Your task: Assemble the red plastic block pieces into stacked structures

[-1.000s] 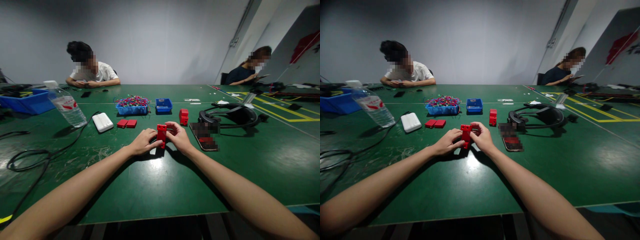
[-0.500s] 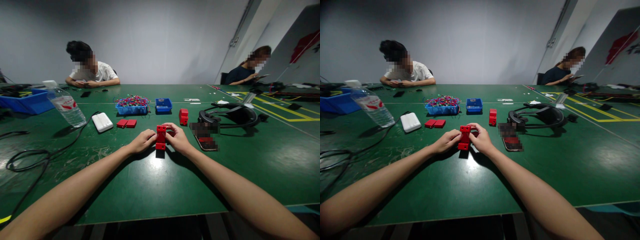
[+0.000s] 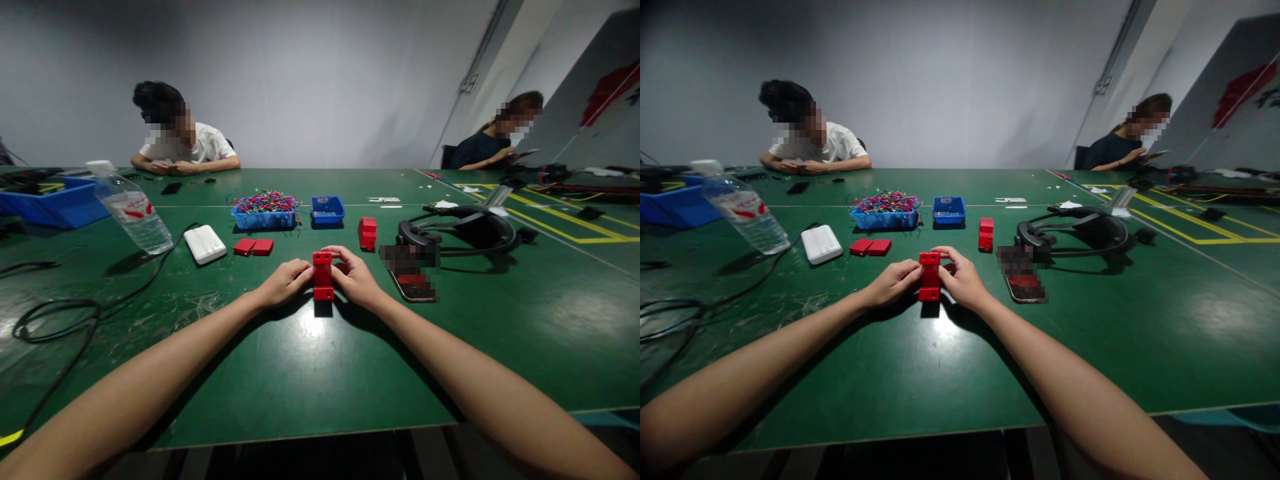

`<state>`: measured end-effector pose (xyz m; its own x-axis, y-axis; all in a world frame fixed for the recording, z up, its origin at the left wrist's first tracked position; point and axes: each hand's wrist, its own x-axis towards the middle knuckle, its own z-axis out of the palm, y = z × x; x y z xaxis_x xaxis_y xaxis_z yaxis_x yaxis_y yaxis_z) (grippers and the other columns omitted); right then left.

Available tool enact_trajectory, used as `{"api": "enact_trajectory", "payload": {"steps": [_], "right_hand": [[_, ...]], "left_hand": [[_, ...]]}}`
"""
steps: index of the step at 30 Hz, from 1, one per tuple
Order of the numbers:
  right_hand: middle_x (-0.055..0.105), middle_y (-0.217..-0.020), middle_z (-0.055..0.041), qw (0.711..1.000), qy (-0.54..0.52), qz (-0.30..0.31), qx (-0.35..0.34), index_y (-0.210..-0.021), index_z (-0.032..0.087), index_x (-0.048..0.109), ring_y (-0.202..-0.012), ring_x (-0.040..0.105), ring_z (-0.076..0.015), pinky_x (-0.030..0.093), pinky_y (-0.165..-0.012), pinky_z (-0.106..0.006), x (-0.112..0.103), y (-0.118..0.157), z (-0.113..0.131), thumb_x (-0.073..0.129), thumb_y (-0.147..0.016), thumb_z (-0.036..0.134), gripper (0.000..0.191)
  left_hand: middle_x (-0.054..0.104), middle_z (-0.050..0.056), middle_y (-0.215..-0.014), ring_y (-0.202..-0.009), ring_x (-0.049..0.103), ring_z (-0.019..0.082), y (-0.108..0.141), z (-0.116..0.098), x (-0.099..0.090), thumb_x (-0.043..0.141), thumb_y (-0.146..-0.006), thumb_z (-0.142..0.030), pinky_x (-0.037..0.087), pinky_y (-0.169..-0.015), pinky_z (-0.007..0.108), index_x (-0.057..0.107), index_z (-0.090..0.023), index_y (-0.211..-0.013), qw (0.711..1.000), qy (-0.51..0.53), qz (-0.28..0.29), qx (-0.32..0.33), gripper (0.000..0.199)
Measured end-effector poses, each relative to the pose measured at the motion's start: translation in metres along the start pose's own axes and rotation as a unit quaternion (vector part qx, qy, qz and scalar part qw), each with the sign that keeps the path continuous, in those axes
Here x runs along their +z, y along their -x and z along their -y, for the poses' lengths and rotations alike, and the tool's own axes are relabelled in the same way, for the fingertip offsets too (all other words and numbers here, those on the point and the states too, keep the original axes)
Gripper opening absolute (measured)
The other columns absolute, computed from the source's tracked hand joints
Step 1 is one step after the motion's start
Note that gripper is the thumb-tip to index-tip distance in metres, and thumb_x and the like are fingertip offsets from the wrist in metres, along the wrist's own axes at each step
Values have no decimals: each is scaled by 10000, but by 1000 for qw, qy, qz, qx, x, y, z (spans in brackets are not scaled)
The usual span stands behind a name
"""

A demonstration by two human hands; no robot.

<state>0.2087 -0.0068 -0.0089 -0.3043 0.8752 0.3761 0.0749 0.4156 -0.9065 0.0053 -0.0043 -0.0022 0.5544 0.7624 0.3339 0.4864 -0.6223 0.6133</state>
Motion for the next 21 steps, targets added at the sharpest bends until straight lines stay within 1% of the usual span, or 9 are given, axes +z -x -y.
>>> {"api": "enact_trajectory", "payload": {"steps": [6, 13, 21], "right_hand": [[663, -1195, -76, 1000, 0, 3, 0, -1177, 221, 560, -911, 691, -171, 569, -803, -312, 2, 1, 2, 592, -856, 274, 327], [667, -1183, -75, 1000, 4, -2, -5, -1173, 224, 564, -885, 695, -172, 571, -788, -312, 3, 1, 4, 584, -850, 262, 325], [687, -1165, -62, 997, 67, 0, -28, -1183, 219, 578, -841, 690, -161, 556, -770, -298, 0, 2, 8, 555, -851, 207, 333]], "left_hand": [[607, 33, -788, -720, 545, 158, 1, -3, -1, 351, -974, -446, 452, -684, 265, 597, -146, -841, 1000, 26, 1, -9, 410], [653, 63, -868, -797, 589, 182, 0, -2, -1, 339, -979, -447, 478, -762, 298, 619, -138, -906, 1000, 28, 8, -12, 423], [632, 49, -852, -775, 564, 180, 0, -2, -2, 323, -978, -472, 466, -752, 300, 607, -147, -908, 999, 27, 12, -17, 438]]}}
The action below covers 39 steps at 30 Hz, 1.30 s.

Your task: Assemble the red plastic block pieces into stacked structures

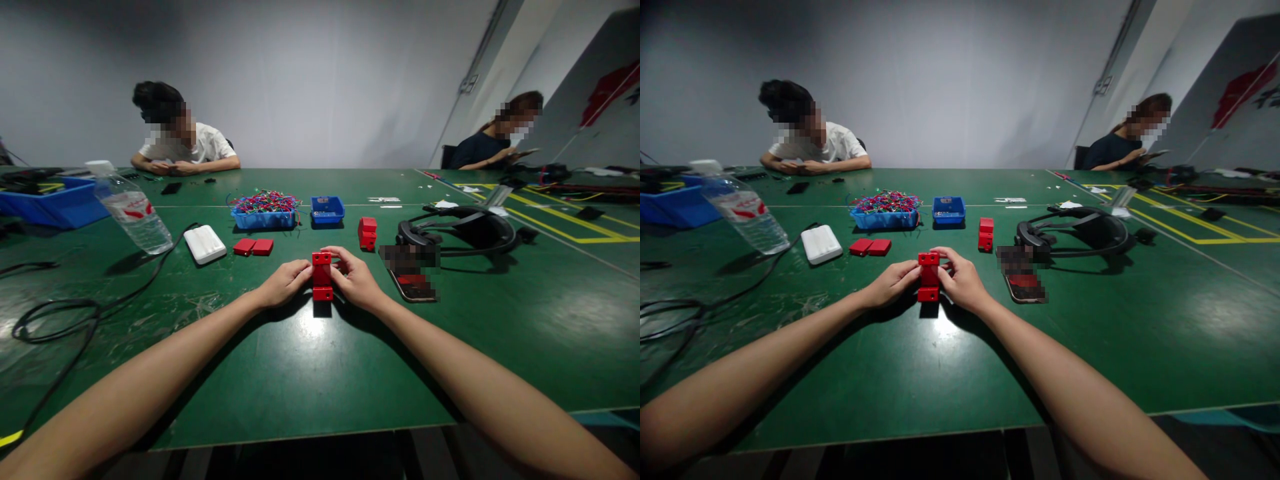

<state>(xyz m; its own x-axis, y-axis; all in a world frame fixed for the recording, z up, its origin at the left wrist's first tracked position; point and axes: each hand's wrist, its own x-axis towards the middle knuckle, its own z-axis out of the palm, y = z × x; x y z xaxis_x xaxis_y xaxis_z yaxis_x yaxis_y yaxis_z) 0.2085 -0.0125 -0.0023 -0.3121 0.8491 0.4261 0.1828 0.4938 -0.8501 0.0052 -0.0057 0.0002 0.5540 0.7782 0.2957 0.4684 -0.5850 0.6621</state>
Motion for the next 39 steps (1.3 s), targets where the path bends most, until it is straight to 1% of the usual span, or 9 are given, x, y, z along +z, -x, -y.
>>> {"api": "enact_trajectory", "payload": {"steps": [10, 13, 16, 19, 22, 26, 28, 31, 39], "right_hand": [[691, -1158, -66, 1000, 17, -6, -9, -1193, 216, 579, -850, 693, -169, 550, -745, -296, 0, 0, 2, 546, -845, 192, 351], [693, -1145, -66, 999, 45, -8, -19, -1195, 216, 583, -819, 678, -163, 544, -743, -302, 0, 1, 2, 541, -836, 174, 364], [686, -1146, -68, 997, 70, -2, -33, -1198, 210, 586, -825, 666, -163, 539, -759, -304, 0, 1, 3, 529, -831, 162, 374], [673, -1166, -79, 995, 87, 4, -51, -1204, 200, 586, -857, 658, -167, 534, -793, -310, 0, 2, 5, 517, -834, 157, 378], [666, -1182, -83, 993, 98, 8, -60, -1216, 203, 580, -863, 651, -168, 531, -790, -308, 0, 3, 7, 518, -838, 159, 386], [672, -1168, -81, 992, 112, 9, -58, -1227, 207, 575, -851, 647, -168, 529, -770, -301, -1, 4, 9, 528, -842, 172, 390], [675, -1160, -85, 991, 120, 9, -59, -1227, 204, 578, -847, 646, -170, 528, -758, -295, -2, 4, 9, 530, -844, 176, 387], [673, -1164, -93, 989, 130, 11, -65, -1231, 197, 576, -841, 642, -169, 525, -725, -282, -2, 4, 9, 531, -846, 172, 389], [666, -1168, -100, 987, 136, 24, -84, -1229, 176, 555, -847, 639, -158, 521, -745, -283, -2, 4, 7, 527, -843, 137, 390]], "left_hand": [[584, 32, -796, -731, 524, 160, 0, 0, 1, 282, -997, -484, 460, -725, 288, 589, -141, -861, 1000, 14, -14, -1, 480], [608, 53, -839, -794, 549, 181, -1, 5, 2, 265, -1006, -391, 476, -797, 323, 596, -152, -850, 998, -46, -40, 22, 437], [636, 100, -1029, -968, 566, 231, -1, 10, 7, 350, -971, -327, 468, -909, 398, 625, -167, -988, 985, -160, -60, 26, 318], [609, 136, -1158, -1075, 549, 282, -1, 13, 13, 469, -912, -346, 471, -930, 451, 606, -164, -1102, 961, -265, -80, -6, 297], [565, 195, -1271, -1217, 493, 356, -1, 16, 11, 500, -889, -430, 423, -1003, 511, 578, -128, -1198, 929, -348, -100, -78, 439], [422, 238, -1464, -1412, 279, 429, 1, 31, -14, 491, -879, -496, 259, -1119, 585, 491, -99, -1335, 874, -422, -137, -199, 604], [406, 244, -1479, -1409, 291, 425, 2, 41, -29, 468, -887, -503, 248, -1122, 586, 470, -93, -1356, 853, -436, -146, -248, 622], [435, 266, -1454, -1371, 367, 411, 4, 53, -41, 392, -921, -508, 323, -1076, 573, 454, -72, -1362, 851, -423, -120, -286, 624], [447, 233, -1466, -1392, 377, 354, 1, 51, -34, 408, -944, -448, 292, -1122, 541, 470, -95, -1363, 869, -423, -88, -241, 551]]}}
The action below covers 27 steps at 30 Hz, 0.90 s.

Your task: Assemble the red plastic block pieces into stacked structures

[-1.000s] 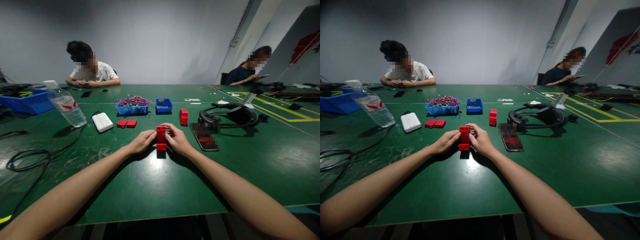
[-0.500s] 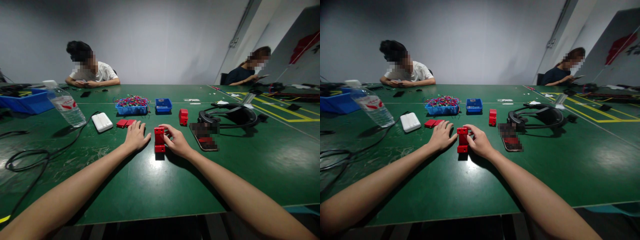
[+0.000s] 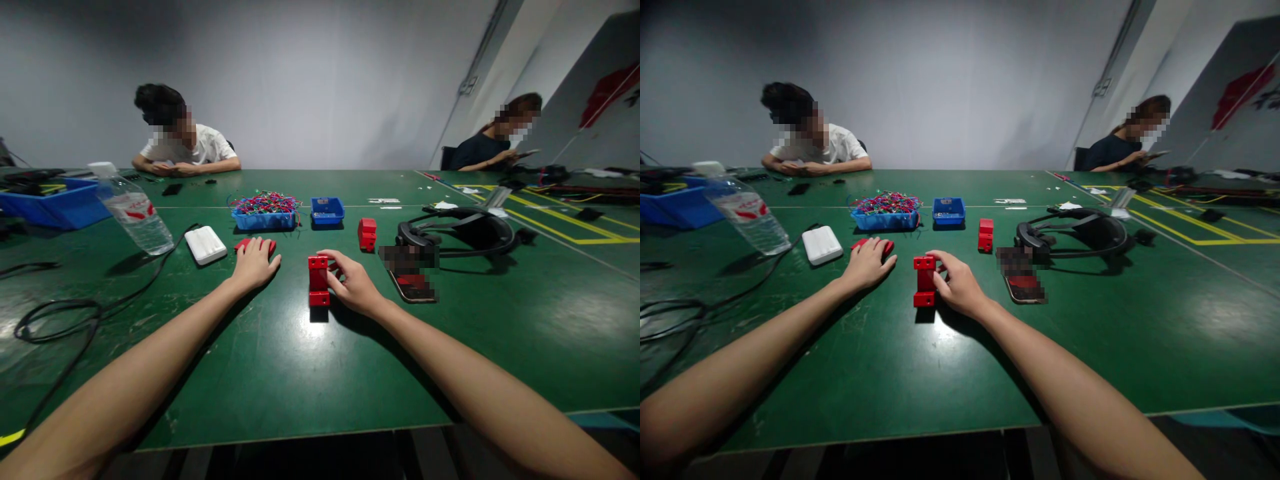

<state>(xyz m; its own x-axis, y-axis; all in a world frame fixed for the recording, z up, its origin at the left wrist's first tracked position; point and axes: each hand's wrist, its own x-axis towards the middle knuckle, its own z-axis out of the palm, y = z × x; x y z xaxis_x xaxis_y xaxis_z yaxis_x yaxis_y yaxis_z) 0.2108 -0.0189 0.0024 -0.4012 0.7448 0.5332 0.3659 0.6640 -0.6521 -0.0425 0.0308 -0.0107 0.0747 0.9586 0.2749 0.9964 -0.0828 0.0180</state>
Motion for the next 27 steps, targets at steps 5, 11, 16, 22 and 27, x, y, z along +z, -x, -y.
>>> {"api": "enact_trajectory", "payload": {"steps": [5, 11, 16, 22, 27], "right_hand": [[668, -1168, -109, 1000, 10, 0, -1, -1231, 160, 554, -843, 643, -159, 529, -757, -286, -1, 0, 3, 527, -848, 145, 384], [673, -1176, -103, 1000, 18, -4, -19, -1225, 177, 558, -865, 651, -164, 531, -817, -308, -1, 0, 1, 524, -843, 136, 385], [670, -1187, -110, 999, 15, -9, -32, -1215, 170, 568, -974, 649, -188, 527, -854, -314, 0, 0, -3, 519, -844, 141, 375], [679, -1155, -105, 1000, 8, -2, -19, -1200, 163, 575, -920, 653, -173, 531, -824, -296, 0, 0, -1, 519, -852, 151, 353], [685, -1138, -97, 1000, 7, -1, -10, -1201, 177, 574, -832, 648, -157, 532, -801, -299, 1, 1, -2, 532, -859, 181, 345]], "left_hand": [[444, 216, -1481, -1405, 381, 338, 1, 3, 1, 427, -934, -418, 280, -1151, 532, 464, -97, -1370, 995, 73, 6, 63, 543], [507, 170, -1443, -1336, 488, 298, 10, -19, 2, 513, -882, -496, 373, -1135, 456, 433, -138, -1398, 921, 337, 45, 191, 633], [615, 142, -1316, -1188, 610, 240, 23, -44, -8, 409, -963, -468, 482, -1024, 406, 414, -156, -1375, 821, 540, 70, 170, 517], [624, 157, -1280, -1190, 591, 272, 20, -41, -9, 416, -945, -405, 459, -1027, 448, 507, -142, -1283, 914, 371, -23, 164, 438], [384, 220, -1514, -1440, 281, 382, 9, -19, -5, 458, -920, -412, 243, -1151, 571, 477, -96, -1359, 992, 60, -101, 35, 541]]}}
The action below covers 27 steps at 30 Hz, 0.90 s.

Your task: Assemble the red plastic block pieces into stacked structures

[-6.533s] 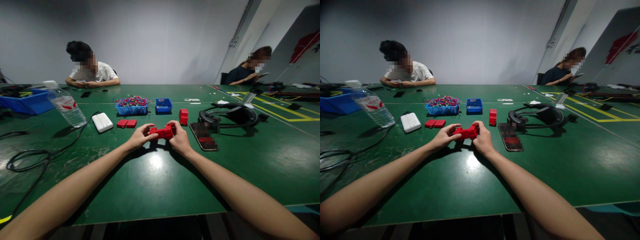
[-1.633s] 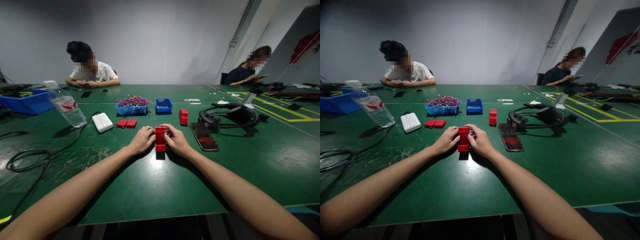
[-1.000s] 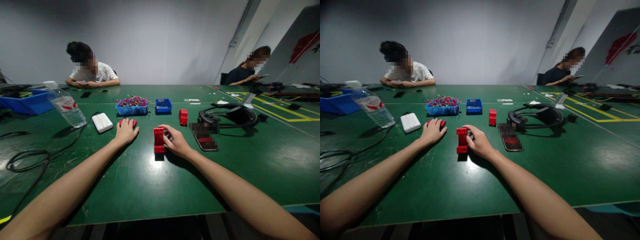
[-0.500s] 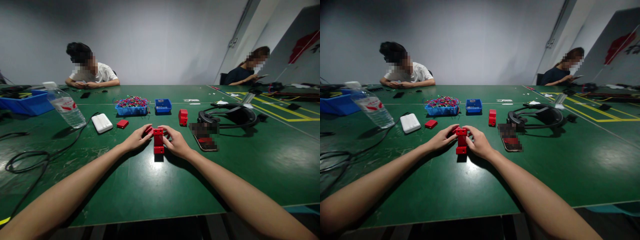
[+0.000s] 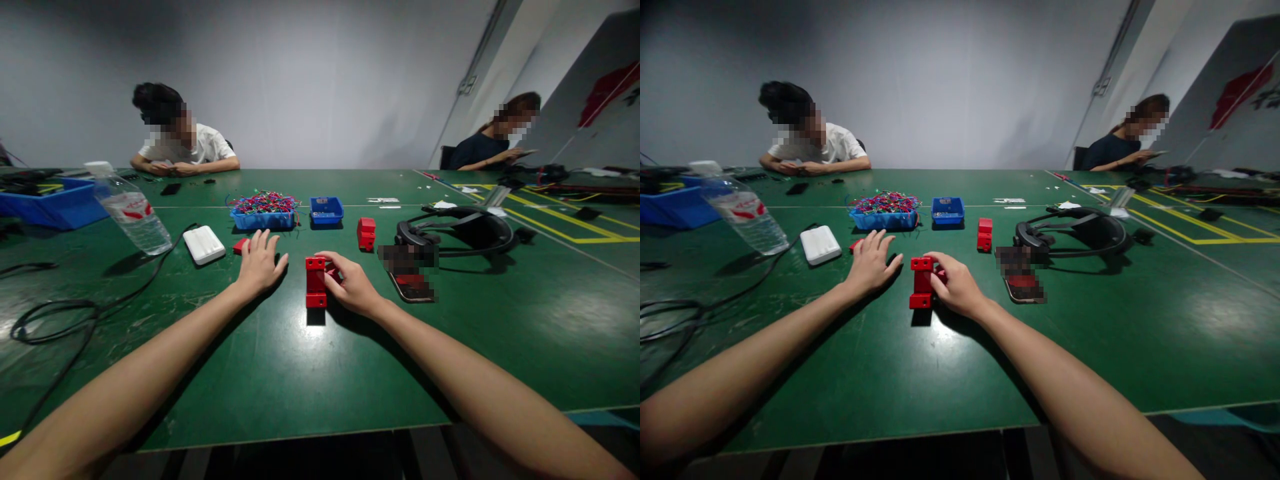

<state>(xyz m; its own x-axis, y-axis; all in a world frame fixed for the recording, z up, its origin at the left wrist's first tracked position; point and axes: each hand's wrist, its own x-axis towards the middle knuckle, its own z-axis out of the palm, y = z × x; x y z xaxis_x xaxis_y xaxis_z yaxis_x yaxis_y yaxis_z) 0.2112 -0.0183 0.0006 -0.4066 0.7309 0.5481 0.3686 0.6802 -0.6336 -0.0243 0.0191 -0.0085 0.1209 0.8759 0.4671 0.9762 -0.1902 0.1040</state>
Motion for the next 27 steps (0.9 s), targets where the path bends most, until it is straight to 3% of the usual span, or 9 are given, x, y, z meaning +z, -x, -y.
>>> {"api": "enact_trajectory", "payload": {"steps": [4, 7, 12, 18, 22, 27], "right_hand": [[686, -1126, -105, 1000, -9, 4, 4, -1198, 162, 575, -811, 646, -154, 535, -786, -299, 0, 1, 0, 530, -859, 189, 343], [688, -1115, -102, 1000, -10, 6, 4, -1201, 162, 573, -816, 647, -154, 534, -792, -299, -1, 1, 0, 529, -856, 179, 349], [683, -1133, -104, 1000, -13, 9, 8, -1210, 167, 567, -838, 655, -158, 533, -805, -303, 0, 1, 0, 531, -865, 199, 348], [687, -1127, -99, 1000, -13, 14, 7, -1209, 173, 571, -849, 656, -165, 532, -804, -310, 1, 0, 1, 533, -873, 200, 339], [687, -1138, -92, 1000, -2, 19, 5, -1216, 184, 572, -848, 657, -167, 531, -811, -313, 1, 0, 1, 540, -865, 179, 353], [678, -1148, -100, 1000, -15, 18, -8, -1223, 186, 570, -875, 660, -173, 533, -812, -308, 2, -1, 0, 539, -860, 159, 365]], "left_hand": [[353, 269, -1516, -1429, 291, 425, -7, 21, 3, 412, -930, -488, 281, -1127, 583, 412, -41, -1409, 990, -69, 65, -107, 655], [377, 255, -1508, -1421, 319, 407, -10, 29, 7, 389, -938, -498, 319, -1121, 549, 413, -41, -1409, 988, -63, 98, -102, 656], [414, 211, -1496, -1419, 344, 357, -11, 31, 12, 422, -936, -459, 307, -1153, 485, 443, -84, -1379, 994, -33, 98, -36, 581], [484, 195, -1443, -1385, 413, 312, -9, 33, 14, 468, -900, -417, 328, -1163, 475, 477, -90, -1333, 988, 104, 79, 81, 543], [513, 168, -1426, -1372, 439, 290, -3, 17, 11, 502, -885, -366, 327, -1173, 497, 502, -135, -1327, 960, 221, 79, 154, 498], [506, 148, -1445, -1343, 484, 258, 11, -17, 0, 529, -867, -238, 365, -1156, 453, 418, -168, -1412, 892, 360, 114, 248, 561]]}}
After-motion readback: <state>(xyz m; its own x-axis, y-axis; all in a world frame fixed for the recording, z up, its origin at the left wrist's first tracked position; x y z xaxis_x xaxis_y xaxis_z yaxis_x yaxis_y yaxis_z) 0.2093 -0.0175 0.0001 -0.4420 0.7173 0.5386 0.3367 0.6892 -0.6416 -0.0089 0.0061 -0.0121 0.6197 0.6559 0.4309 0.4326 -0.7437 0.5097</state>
